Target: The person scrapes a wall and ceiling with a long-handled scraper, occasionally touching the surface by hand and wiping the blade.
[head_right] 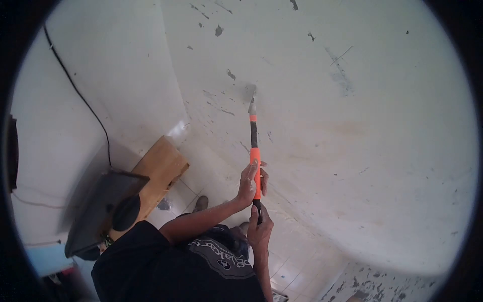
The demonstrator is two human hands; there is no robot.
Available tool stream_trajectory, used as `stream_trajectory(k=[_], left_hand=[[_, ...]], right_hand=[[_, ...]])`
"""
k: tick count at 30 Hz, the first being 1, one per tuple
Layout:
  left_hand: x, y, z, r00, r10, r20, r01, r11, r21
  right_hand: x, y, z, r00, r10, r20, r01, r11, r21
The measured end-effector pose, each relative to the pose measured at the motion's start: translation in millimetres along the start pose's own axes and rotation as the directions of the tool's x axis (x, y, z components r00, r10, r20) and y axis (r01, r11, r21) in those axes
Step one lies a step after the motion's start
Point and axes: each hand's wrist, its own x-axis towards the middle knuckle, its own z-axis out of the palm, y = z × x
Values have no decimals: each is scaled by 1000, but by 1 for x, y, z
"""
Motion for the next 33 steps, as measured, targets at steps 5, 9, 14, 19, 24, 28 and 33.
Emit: stream_trajectory(k=[5, 9, 14, 19, 24, 28, 33], left_hand=[[8, -17, 20, 990, 59, -125, -58, 998, 9], [16, -33, 43, 976, 95, -195, -93, 995, 19], [13, -52, 60, 964, 146, -221, -130, 988, 85], [31, -30, 62, 938, 186, -291, -147, 978, 151], [68, 15, 28, 918, 252, -308, -190, 957, 219], [95, 72, -4, 910, 260, -323, -169, 944, 284], [135, 118, -41, 889, 298, -347, -195, 933, 302]], right_hand=[[17, 13, -50, 967, -87, 241, 74, 995, 61], [32, 21, -86, 926, -126, 356, 92, 989, 112], [35, 31, -111, 914, -131, 383, 81, 986, 143], [55, 19, -100, 913, -151, 380, 128, 988, 84], [86, -17, -54, 904, -185, 384, 206, 979, -13], [117, -53, -4, 888, -207, 411, 240, 970, -29], [149, -75, 50, 879, -243, 410, 291, 955, -58]])
